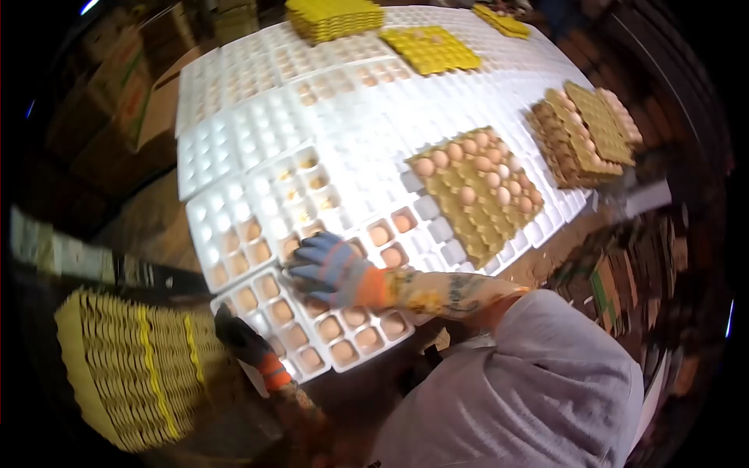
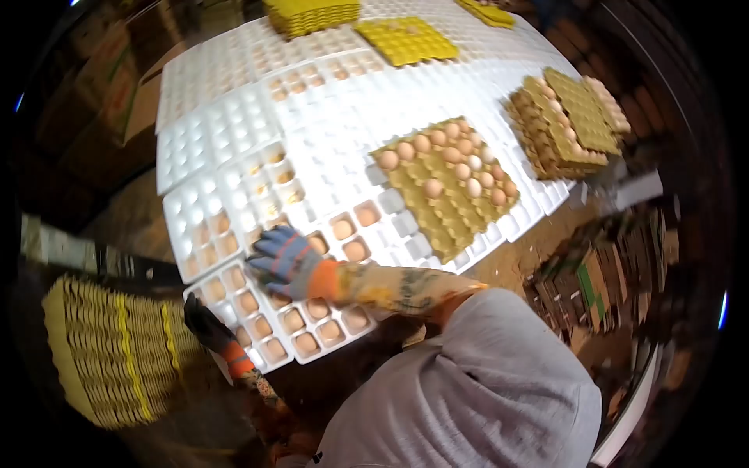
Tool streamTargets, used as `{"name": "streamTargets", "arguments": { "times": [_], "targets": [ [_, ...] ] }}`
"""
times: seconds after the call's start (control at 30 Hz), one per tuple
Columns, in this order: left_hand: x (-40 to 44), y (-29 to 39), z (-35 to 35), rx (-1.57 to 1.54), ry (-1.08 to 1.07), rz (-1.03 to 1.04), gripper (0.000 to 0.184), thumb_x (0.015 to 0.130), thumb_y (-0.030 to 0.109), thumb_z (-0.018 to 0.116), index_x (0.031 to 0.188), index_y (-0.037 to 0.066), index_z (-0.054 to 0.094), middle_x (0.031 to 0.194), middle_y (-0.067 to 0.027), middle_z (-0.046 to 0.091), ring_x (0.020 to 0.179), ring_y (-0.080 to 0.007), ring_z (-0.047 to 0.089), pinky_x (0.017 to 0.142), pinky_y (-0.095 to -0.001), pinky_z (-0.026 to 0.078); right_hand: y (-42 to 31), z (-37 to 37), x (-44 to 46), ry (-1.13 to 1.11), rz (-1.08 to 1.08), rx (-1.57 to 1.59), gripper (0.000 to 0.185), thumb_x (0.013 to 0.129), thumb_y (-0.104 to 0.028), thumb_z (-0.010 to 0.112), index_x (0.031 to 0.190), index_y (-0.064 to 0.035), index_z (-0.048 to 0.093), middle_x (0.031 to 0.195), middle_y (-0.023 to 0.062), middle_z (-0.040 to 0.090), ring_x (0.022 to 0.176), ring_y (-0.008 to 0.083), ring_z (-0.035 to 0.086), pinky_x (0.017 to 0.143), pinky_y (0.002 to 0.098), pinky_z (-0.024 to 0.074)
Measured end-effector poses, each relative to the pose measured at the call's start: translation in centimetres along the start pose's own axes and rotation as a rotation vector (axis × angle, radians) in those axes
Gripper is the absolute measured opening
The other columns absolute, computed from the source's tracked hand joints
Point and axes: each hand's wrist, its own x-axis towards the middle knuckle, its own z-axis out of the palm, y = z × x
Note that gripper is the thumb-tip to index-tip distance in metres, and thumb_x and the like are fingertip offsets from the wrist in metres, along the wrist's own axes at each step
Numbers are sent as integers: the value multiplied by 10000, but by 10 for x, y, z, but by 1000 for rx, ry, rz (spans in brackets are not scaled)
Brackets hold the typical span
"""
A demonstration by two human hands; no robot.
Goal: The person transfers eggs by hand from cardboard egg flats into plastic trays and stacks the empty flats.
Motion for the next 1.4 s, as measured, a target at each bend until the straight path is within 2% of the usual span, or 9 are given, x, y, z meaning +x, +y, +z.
{"name": "streamTargets", "arguments": {
  "times": [0.1, 0.4, 0.57, 0.8, 0.9, 0.97, 1.03, 1.13, 1.4],
  "targets": [
    [-5, -15, 9, 1100, -219, 501, 410, 1012, 219, 399, 1402, 96, 440, 1397, -134, 483, 1289, -281, 443, 1089, -497, 271, 56, -134, -69, 58, 413, -168, 375, 699, -154, 644, 1070, -102, 650, 1102, 158, 599, 1032, 347, 559, 873, 442, 463],
    [-15, 166, 262, 341, -462, 393, 599, 799, 92, 684, 1362, 82, 478, 1376, -206, 445, 1254, -385, 435, 1034, -455, 383, 178, -272, -135, -763, 391, -287, 518, 818, -256, 645, 1305, -192, 481, 1154, 9, 555, 962, 187, 594, 809, 357, 492],
    [-43, 189, 397, 771, -969, 488, 833, 703, 323, 740, 1434, 138, 386, 1437, -217, 387, 1320, -399, 362, 1093, -485, 313, 352, -313, -112, 270, 809, 742, 375, 734, -161, 780, 1057, -25, 648, 882, 69, 685, 750, 129, 640, 671, 290, 538],
    [-44, 200, 407, 490, -684, 389, 224, 812, 72, 547, 1024, 28, 602, 1004, -94, 621, 960, -272, 603, 880, -389, 470, 585, -300, -23, 926, 871, 1160, 551, 767, -210, 778, 1193, -2, 498, 884, 139, 626, 649, 211, 620, 552, 331, 521],
    [-61, 220, 411, -344, -315, -307, 190, 863, 60, 497, 1026, -17, 557, 1020, -82, 607, 1054, -232, 591, 956, -376, 470, 547, -312, -31, 654, 916, 1029, 479, 824, -238, 729, 1244, -77, 564, 843, 85, 667, 647, 166, 639, 520, 287, 489],
    [-51, 202, 401, 300, -513, 321, 193, 841, 69, 561, 1008, -25, 587, 980, -82, 604, 932, -239, 613, 811, -375, 513, 441, -347, -55, 125, 869, 874, 289, 831, -309, 695, 1032, -102, 699, 848, 2, 680, 633, 124, 627, 506, 252, 460],
    [-56, 210, 426, 204, -628, -302, 208, 813, 112, 608, 998, 18, 625, 949, -82, 620, 880, -243, 631, 748, -375, 515, 383, -332, -100, -199, 591, 607, 345, 793, -385, 701, 1037, -141, 695, 847, 35, 688, 780, 159, 653, 697, 298, 521],
    [-66, 225, 454, 791, -734, 228, 331, 732, 169, 725, 1050, 111, 659, 1019, -91, 648, 895, -260, 641, 758, -346, 519, 319, -320, -103, -889, 395, -95, 440, 816, -386, 610, 1199, -170, 587, 1238, 109, 568, 1015, 284, 629, 883, 390, 490],
    [-46, 251, 423, -546, -570, -625, 591, 820, 58, 509, 1403, 38, 414, 1092, -152, 617, 847, -266, 653, 610, -351, 556, 336, -345, -162, -57, 782, 1098, 319, 832, -315, 629, 1033, -67, 639, 878, 66, 654, 750, 151, 609, 651, 292, 507]
  ]
}}
